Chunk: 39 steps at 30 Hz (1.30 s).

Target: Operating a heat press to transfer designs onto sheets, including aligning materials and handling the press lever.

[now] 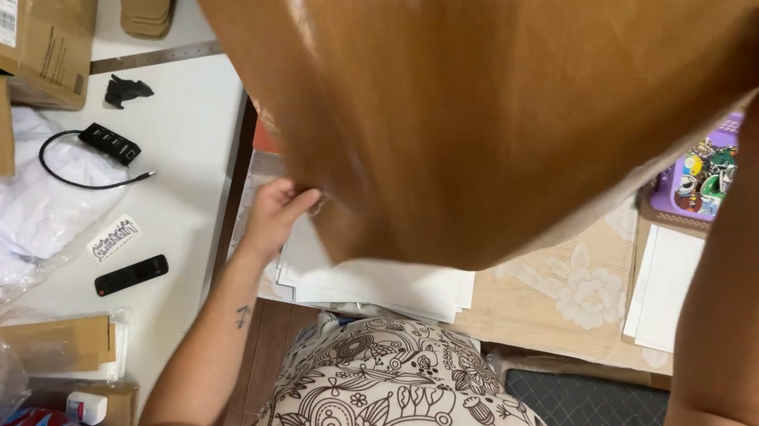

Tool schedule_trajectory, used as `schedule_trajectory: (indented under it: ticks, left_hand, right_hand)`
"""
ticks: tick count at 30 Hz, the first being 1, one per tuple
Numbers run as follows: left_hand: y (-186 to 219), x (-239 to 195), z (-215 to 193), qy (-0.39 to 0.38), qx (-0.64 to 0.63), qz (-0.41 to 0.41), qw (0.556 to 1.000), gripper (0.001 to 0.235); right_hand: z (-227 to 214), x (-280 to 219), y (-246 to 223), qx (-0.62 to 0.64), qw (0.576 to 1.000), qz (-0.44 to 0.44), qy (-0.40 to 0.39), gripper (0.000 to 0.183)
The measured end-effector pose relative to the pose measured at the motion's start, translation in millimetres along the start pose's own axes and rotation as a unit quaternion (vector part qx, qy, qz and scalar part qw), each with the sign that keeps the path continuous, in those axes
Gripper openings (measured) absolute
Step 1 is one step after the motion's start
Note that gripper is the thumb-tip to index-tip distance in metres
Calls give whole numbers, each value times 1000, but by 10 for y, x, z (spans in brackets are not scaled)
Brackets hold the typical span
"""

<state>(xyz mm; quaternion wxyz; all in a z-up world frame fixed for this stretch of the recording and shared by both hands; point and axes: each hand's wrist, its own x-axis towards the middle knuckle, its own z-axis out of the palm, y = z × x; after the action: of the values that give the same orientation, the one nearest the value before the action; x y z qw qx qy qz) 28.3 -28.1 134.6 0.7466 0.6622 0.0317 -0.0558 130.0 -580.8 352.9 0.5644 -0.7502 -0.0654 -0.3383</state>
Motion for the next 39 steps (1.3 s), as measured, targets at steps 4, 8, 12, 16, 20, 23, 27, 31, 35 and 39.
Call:
schedule_trajectory:
  ticks: [4, 8, 12, 16, 20, 23, 27, 31, 35, 39]
  left_hand:
    - [-255, -164, -721, 39, 78, 26, 996, 19]
    - [-281, -351, -1050, 76, 105, -24, 991, 13]
    - [-42, -379, -1027, 112, 62, -103, 986, 13]
    - [107, -342, -947, 130, 53, -119, 983, 11]
    - [118, -186, -1042, 141, 33, -133, 981, 12]
    - [151, -7, -1120, 148, 15, -131, 980, 15]
    - [214, 241, -1183, 152, -14, -128, 980, 20]
    - [150, 539, -1310, 140, -22, -127, 982, 19]
    - [184, 815, -1335, 111, 17, -151, 982, 9]
    - [54, 1135, -1303, 132, -14, -140, 981, 11]
  right_hand:
    - [648, -298, 456, 49, 997, 52, 13, 17]
    - [1276, -809, 1055, -16, 992, 126, 13, 4]
    - [1740, -1168, 1589, -80, 965, 251, -7, 13]
    - [1997, -1279, 1899, -94, 940, 328, -4, 14]
    - [2237, -1243, 1939, -108, 928, 357, -9, 17]
    - [2362, -1147, 2139, -117, 926, 360, -3, 16]
    - [2497, -1010, 2164, -155, 922, 354, 3, 14]
    - [2584, -876, 2197, -168, 923, 346, 13, 13]
    - [2716, -676, 1866, -143, 898, 416, 26, 7]
    - [2742, -437, 2017, -149, 899, 411, 30, 6]
